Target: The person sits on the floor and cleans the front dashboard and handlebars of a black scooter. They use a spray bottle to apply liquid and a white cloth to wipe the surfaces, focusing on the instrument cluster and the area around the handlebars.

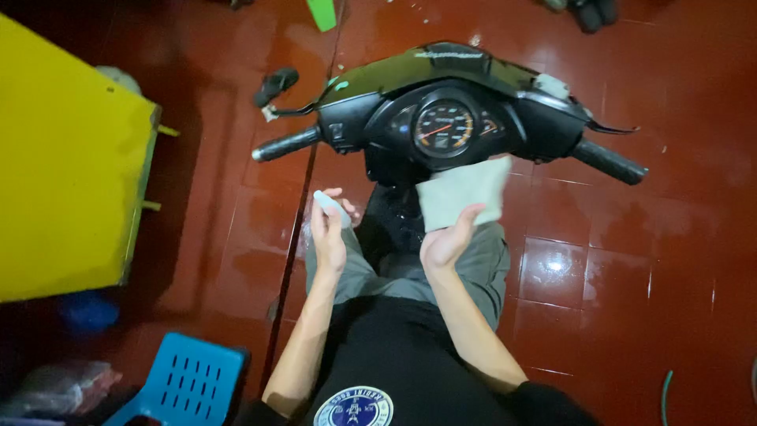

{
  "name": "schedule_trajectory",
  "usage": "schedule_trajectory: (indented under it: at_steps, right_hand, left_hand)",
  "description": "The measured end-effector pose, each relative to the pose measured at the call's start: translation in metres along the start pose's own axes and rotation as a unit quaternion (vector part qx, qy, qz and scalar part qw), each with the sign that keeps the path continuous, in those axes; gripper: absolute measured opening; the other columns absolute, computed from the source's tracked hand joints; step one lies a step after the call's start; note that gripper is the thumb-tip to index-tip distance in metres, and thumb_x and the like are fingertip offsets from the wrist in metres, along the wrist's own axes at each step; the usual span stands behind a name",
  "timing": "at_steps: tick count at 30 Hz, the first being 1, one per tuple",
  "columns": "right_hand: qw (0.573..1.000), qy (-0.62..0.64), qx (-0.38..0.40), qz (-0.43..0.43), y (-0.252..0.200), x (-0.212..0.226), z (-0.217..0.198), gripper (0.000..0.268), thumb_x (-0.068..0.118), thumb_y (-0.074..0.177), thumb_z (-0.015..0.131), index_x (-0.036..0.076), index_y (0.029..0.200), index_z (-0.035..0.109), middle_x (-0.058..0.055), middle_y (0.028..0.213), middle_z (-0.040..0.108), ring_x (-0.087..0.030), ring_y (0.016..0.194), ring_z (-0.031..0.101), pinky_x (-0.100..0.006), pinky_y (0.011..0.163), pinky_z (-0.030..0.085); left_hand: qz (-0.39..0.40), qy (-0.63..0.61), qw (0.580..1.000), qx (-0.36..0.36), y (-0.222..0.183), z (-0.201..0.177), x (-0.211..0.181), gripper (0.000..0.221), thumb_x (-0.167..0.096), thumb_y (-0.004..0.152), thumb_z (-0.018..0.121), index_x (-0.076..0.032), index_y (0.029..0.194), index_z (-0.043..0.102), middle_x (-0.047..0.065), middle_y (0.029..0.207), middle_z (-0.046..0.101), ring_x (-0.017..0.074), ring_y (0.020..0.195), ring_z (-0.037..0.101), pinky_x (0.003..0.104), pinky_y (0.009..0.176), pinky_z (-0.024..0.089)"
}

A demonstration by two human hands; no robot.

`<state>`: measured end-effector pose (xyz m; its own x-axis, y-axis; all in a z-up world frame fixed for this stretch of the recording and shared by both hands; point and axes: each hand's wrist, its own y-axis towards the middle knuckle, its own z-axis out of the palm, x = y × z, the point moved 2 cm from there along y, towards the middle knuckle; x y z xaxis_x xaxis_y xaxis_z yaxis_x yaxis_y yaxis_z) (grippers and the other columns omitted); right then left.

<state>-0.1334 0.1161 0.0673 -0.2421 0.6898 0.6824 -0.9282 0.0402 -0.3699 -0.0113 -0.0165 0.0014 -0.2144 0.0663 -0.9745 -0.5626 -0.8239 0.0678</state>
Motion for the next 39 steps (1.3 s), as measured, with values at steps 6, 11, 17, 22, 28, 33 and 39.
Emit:
schedule_trajectory:
  at_steps: [6,11,17,22,28,33,39]
  right_hand:
    - [0.684,-0.435,0.306,-0.499,0.021,-0.026,0.085,0.052,0.031,0.104,0.066,0.012,0.151,0.055,-0.018,0.158,0.044,-0.041,0.154,0.026,-0.056,0.130,0.006]
    - [0.463,-0.624,0.325,-0.538,0.042,-0.099,0.078,0.062,0.019,0.101,0.057,0.011,0.160,0.039,-0.010,0.170,0.027,-0.034,0.158,0.017,-0.060,0.127,0.001]
    - [0.536,-0.553,0.365,-0.523,0.040,-0.106,0.040,0.059,0.020,0.098,0.061,0.016,0.155,0.050,-0.004,0.166,0.039,-0.025,0.157,0.028,-0.049,0.131,0.005]
    - [0.655,-0.477,0.429,-0.399,0.023,-0.143,-0.020,0.045,0.011,0.102,0.053,0.008,0.147,0.057,-0.015,0.156,0.051,-0.037,0.142,0.050,-0.054,0.120,0.032]
    - [0.891,-0.121,0.053,0.433,0.039,-0.209,-0.061,0.076,0.072,0.099,0.047,0.011,0.143,0.057,-0.018,0.138,0.062,-0.043,0.123,0.063,-0.060,0.096,0.054]
    - [0.890,0.166,0.138,0.403,0.073,-0.192,0.033,0.047,0.040,0.104,0.053,0.004,0.130,0.066,-0.022,0.135,0.066,-0.041,0.123,0.064,-0.067,0.110,0.045]
    - [0.864,0.339,0.148,0.343,0.160,-0.216,-0.006,0.044,0.024,0.102,0.039,0.001,0.133,0.060,-0.014,0.144,0.060,-0.038,0.134,0.052,-0.062,0.122,0.029]
  left_hand:
    - [0.005,0.019,0.998,-0.053,0.000,-0.032,-0.001,0.053,-0.052,0.106,0.050,-0.005,0.130,0.056,0.012,0.092,0.066,0.0193,0.083,0.071,0.028,0.075,0.057]
    - [-0.027,0.012,0.997,-0.074,-0.011,-0.035,0.002,0.057,-0.055,0.104,0.049,-0.005,0.129,0.057,0.010,0.090,0.066,0.0201,0.081,0.072,0.029,0.072,0.059]
    - [-0.051,-0.011,0.996,-0.075,-0.023,-0.036,0.020,0.051,-0.048,0.107,0.048,-0.004,0.130,0.057,0.011,0.091,0.066,0.0194,0.079,0.073,0.030,0.072,0.062]
    - [-0.042,-0.048,0.995,-0.073,-0.021,-0.037,0.036,0.050,-0.048,0.106,0.052,-0.005,0.130,0.058,0.013,0.091,0.066,0.0199,0.080,0.073,0.030,0.072,0.062]
    - [-0.037,-0.055,0.995,-0.078,-0.022,-0.037,0.020,0.051,-0.048,0.104,0.053,-0.003,0.127,0.057,0.012,0.086,0.065,0.0199,0.076,0.071,0.032,0.070,0.061]
    - [-0.029,-0.037,0.994,-0.097,-0.022,-0.038,0.011,0.052,-0.051,0.105,0.050,-0.004,0.125,0.058,0.010,0.085,0.064,0.0157,0.074,0.070,0.028,0.070,0.060]
    - [-0.040,-0.024,0.995,-0.090,-0.026,-0.027,-0.014,0.050,-0.050,0.106,0.047,-0.006,0.127,0.057,0.010,0.086,0.063,0.0157,0.075,0.069,0.028,0.073,0.060]
